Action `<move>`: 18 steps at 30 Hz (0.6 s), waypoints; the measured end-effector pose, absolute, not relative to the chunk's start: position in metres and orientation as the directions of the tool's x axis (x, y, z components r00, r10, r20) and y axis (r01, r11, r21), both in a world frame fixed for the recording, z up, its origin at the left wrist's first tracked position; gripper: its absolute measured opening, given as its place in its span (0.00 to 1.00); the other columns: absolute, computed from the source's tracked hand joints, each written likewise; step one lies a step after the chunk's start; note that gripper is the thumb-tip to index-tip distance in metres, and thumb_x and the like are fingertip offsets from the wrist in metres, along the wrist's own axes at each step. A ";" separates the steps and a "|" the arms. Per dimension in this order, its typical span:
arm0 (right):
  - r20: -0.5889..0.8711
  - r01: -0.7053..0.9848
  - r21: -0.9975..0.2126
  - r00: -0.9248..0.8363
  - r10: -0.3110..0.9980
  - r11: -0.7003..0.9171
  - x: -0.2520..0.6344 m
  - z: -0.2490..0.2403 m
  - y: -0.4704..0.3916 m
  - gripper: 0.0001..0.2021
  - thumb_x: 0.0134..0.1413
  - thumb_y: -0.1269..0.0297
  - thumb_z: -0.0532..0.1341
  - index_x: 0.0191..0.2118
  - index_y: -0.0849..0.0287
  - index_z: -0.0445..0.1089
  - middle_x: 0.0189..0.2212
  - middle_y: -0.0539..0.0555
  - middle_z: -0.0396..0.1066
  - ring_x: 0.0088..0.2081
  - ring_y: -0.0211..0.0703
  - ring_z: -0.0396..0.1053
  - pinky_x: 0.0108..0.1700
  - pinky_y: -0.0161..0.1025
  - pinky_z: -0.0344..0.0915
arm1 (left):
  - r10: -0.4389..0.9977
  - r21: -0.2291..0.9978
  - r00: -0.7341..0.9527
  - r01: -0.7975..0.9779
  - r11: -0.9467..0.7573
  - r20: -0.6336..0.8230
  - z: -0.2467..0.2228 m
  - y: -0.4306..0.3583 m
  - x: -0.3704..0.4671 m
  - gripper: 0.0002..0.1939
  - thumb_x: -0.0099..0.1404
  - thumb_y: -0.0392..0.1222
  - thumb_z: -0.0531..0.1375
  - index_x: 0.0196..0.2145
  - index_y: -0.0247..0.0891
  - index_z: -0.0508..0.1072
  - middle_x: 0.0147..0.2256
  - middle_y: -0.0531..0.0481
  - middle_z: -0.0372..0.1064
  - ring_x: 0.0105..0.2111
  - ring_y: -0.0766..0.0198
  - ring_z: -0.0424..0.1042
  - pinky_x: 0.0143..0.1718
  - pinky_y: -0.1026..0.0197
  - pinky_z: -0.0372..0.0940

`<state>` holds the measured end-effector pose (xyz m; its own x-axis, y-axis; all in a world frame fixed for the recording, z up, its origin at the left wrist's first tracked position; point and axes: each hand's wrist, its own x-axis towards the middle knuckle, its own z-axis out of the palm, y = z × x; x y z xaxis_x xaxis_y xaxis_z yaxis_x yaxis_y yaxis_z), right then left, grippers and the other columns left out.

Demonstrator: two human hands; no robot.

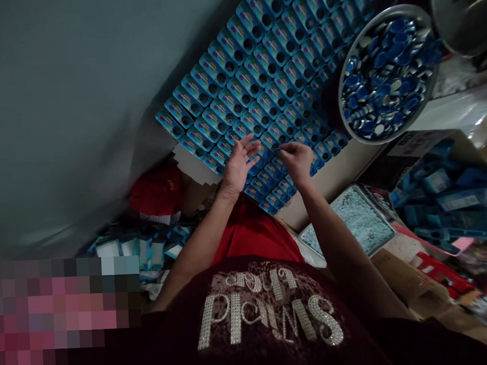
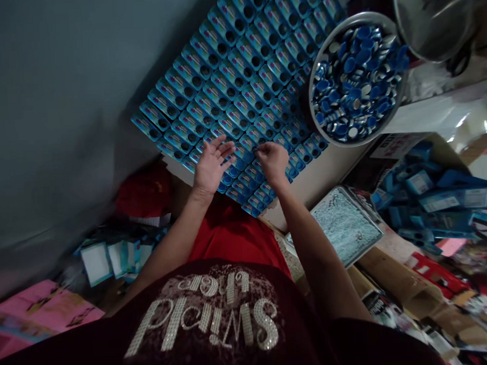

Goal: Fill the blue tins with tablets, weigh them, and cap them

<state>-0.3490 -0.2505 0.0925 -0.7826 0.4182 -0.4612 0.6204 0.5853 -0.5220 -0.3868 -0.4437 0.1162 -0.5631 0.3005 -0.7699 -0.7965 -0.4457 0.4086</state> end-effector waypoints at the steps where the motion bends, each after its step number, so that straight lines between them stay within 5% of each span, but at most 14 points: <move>1: -0.457 0.623 -0.438 -0.775 0.436 0.648 -0.358 0.091 -0.249 0.06 0.54 0.63 0.67 0.36 0.53 0.83 0.39 0.56 0.86 0.47 0.62 0.83 0.53 0.53 0.76 | 0.276 0.423 -0.573 -0.786 -0.451 -0.771 0.118 -0.448 -0.391 0.29 0.84 0.64 0.50 0.68 0.50 0.76 0.60 0.47 0.81 0.74 0.52 0.67 0.72 0.49 0.62; 5: -0.528 0.619 -0.214 -0.724 0.444 0.755 -0.384 0.084 -0.247 0.06 0.46 0.68 0.71 0.33 0.51 0.80 0.40 0.58 0.85 0.50 0.67 0.82 0.51 0.54 0.76 | 0.236 0.490 -0.635 -0.739 -0.463 -0.735 0.116 -0.464 -0.401 0.23 0.83 0.58 0.55 0.65 0.51 0.78 0.58 0.50 0.83 0.73 0.53 0.68 0.72 0.52 0.64; 10: -0.553 0.549 -0.219 -0.751 0.360 0.807 -0.397 0.077 -0.240 0.09 0.45 0.65 0.74 0.35 0.49 0.79 0.37 0.57 0.83 0.48 0.64 0.80 0.48 0.52 0.76 | 0.233 0.542 -0.659 -0.733 -0.411 -0.715 0.099 -0.471 -0.400 0.20 0.83 0.53 0.55 0.62 0.51 0.82 0.57 0.52 0.83 0.74 0.51 0.68 0.72 0.48 0.65; 15: -0.595 0.528 -0.176 -0.729 0.338 0.831 -0.404 0.082 -0.247 0.13 0.52 0.68 0.71 0.45 0.52 0.81 0.46 0.60 0.84 0.51 0.64 0.79 0.52 0.53 0.75 | 0.350 0.448 -0.630 -0.757 -0.474 -0.694 0.093 -0.438 -0.406 0.24 0.80 0.52 0.61 0.71 0.62 0.72 0.65 0.56 0.77 0.75 0.51 0.66 0.68 0.48 0.70; 18: -0.590 0.531 -0.244 -0.746 0.310 0.812 -0.401 0.088 -0.257 0.12 0.60 0.67 0.67 0.48 0.51 0.82 0.46 0.61 0.85 0.52 0.64 0.80 0.53 0.53 0.75 | 0.472 0.544 -0.657 -0.753 -0.370 -0.587 0.110 -0.384 -0.435 0.27 0.75 0.42 0.66 0.70 0.52 0.74 0.64 0.51 0.78 0.74 0.52 0.66 0.69 0.52 0.69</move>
